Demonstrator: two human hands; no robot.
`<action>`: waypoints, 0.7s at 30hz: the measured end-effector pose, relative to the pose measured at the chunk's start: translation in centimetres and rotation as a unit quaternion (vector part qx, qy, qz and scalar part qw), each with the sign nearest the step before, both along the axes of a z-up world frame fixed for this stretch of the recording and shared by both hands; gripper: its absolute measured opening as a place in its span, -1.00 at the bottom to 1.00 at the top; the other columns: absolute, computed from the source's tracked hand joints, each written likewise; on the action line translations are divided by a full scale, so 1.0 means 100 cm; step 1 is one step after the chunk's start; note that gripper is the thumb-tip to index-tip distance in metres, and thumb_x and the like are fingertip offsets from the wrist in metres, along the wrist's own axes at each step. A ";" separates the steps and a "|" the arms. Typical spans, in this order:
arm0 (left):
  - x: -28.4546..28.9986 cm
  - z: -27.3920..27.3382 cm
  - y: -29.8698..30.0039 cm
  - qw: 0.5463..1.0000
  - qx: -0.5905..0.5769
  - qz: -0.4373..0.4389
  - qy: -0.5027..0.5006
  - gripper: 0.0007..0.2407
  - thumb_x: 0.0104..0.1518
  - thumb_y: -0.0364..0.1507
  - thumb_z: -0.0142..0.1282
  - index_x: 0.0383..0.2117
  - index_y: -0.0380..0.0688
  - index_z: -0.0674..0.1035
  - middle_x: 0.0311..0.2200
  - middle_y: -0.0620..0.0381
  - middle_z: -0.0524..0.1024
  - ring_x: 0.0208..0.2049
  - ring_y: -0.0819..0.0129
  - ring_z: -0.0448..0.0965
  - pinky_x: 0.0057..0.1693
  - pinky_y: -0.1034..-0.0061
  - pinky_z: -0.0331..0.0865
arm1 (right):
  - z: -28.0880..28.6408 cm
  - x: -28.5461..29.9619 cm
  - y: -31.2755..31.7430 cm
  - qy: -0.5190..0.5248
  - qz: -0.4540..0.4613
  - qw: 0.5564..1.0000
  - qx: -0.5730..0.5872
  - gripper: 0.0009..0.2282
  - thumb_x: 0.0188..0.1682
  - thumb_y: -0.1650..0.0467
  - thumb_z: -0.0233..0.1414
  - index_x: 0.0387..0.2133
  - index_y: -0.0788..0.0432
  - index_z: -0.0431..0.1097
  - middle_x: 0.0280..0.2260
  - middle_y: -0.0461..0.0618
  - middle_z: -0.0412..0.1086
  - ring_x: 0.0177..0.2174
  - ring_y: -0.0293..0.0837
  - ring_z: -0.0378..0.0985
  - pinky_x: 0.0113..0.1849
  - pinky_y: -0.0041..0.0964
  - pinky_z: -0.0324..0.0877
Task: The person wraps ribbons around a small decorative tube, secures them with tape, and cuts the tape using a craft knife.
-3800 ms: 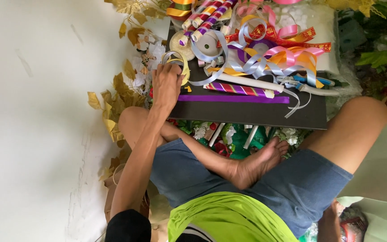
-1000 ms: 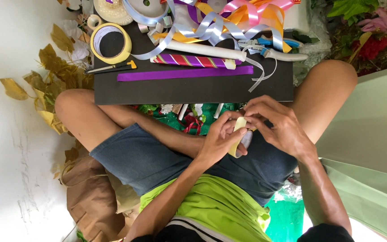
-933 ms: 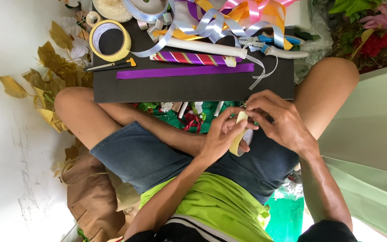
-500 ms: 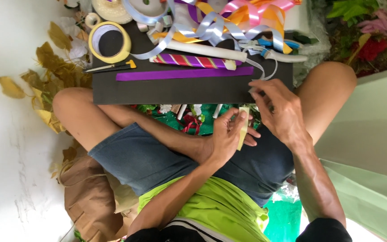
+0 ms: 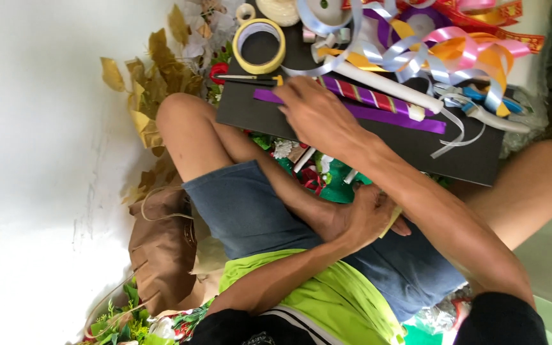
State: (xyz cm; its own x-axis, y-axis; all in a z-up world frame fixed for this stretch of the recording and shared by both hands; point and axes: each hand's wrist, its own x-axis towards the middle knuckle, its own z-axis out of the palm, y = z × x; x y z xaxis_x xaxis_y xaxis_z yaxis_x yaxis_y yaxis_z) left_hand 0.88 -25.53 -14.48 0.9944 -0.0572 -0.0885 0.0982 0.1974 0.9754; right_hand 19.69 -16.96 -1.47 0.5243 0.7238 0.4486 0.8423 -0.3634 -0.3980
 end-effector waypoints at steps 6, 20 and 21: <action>0.024 0.043 0.053 0.956 -0.095 -0.257 0.106 -0.90 0.28 -0.42 0.04 -0.41 0.06 0.53 -0.40 0.40 0.53 -0.21 0.71 0.45 0.10 0.61 0.38 | -0.013 0.021 0.097 -0.230 -0.033 0.958 -0.168 -0.59 -0.08 0.59 0.35 0.07 0.41 0.52 -0.15 0.25 0.60 -0.04 0.13 0.55 -0.08 0.03 0.62; 0.043 -0.001 0.047 0.922 -0.131 -0.355 0.080 -0.66 0.31 -0.06 0.15 -0.06 -0.01 0.59 -0.05 0.20 0.60 0.05 0.47 0.56 0.30 0.28 0.45 | -0.004 0.010 0.118 -0.285 -0.121 0.948 -0.078 -0.90 0.12 0.53 0.19 -0.13 0.24 0.49 -0.13 0.25 0.45 -0.17 0.17 0.57 -0.10 0.07 0.55; 0.047 -0.004 0.047 0.922 -0.135 -0.355 0.074 -0.62 0.31 -0.01 0.17 -0.01 -0.02 0.60 0.00 0.17 0.61 0.08 0.45 0.57 0.32 0.24 0.45 | 0.006 0.006 0.112 -0.294 -0.117 0.948 -0.025 -0.83 0.17 0.51 0.17 -0.05 0.22 0.34 -0.05 0.29 0.36 -0.05 0.21 0.51 -0.04 0.09 0.52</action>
